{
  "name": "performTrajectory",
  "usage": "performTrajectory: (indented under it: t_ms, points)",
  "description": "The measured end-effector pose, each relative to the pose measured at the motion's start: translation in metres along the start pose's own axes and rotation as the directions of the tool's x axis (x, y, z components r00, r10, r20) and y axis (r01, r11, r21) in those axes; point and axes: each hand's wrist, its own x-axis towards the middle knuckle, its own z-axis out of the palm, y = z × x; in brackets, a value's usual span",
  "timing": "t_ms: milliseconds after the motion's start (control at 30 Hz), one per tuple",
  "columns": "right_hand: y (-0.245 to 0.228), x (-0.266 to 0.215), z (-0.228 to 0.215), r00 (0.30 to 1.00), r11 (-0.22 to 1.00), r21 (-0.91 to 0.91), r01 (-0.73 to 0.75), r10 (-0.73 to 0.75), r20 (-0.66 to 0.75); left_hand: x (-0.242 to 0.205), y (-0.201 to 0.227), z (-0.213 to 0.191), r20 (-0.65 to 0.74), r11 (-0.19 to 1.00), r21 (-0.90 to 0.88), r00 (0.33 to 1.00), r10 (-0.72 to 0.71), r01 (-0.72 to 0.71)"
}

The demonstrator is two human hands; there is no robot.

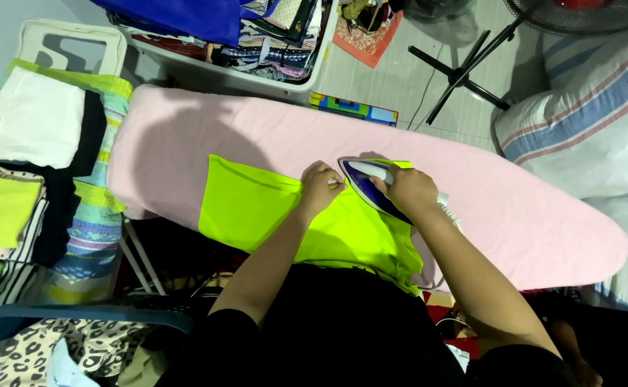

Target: A person takes a neon yellow t-shirt from a laundry basket, spreads it out on an ironing board, and irons it.

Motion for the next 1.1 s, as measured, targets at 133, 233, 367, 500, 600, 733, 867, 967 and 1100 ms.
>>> performTrajectory:
  t_ms: [133,233,367,500,600,733,867,967,1100]
  points:
    - [-0.005,0.001,-0.002,1.000,1.000,-0.025,-0.006,0.006,0.006,0.000,0.005,-0.009,0.000,1.000,0.005,1.000,0.005,-0.005]
    - [-0.005,0.007,0.007,0.997,0.997,0.013,-0.077,0.077,-0.016,-0.001,0.006,-0.010,-0.002,1.000,-0.010,1.000,0.006,-0.006]
    - [-0.005,0.006,0.006,0.999,1.000,0.008,-0.030,0.030,-0.032,-0.001,0.004,-0.010,-0.023,0.999,-0.006,0.999,0.043,-0.043]
    - [-0.008,0.006,0.010,0.996,0.998,-0.035,-0.053,0.050,-0.076,-0.001,0.007,-0.013,-0.002,1.000,-0.008,1.000,0.024,-0.024]
    - [-0.009,0.012,0.011,0.995,0.998,0.017,-0.059,0.060,-0.083,-0.001,0.007,-0.013,-0.001,1.000,0.009,1.000,0.025,-0.025]
    - [-0.005,0.011,0.005,0.999,1.000,0.020,0.020,-0.020,-0.038,0.000,0.007,-0.014,0.010,1.000,0.006,0.999,0.031,-0.031]
    - [-0.011,0.011,0.004,0.999,1.000,0.000,-0.025,0.025,-0.041,0.001,0.006,-0.015,0.021,0.999,-0.006,0.999,0.044,-0.044]
    - [-0.014,0.015,0.007,0.996,0.997,0.020,-0.070,0.071,-0.053,0.001,0.007,-0.015,0.016,0.999,-0.006,0.999,0.043,-0.043]
    - [-0.008,0.014,0.008,0.999,0.999,0.042,0.015,-0.014,-0.039,0.000,0.004,-0.013,0.026,1.000,-0.010,0.999,0.024,-0.024]
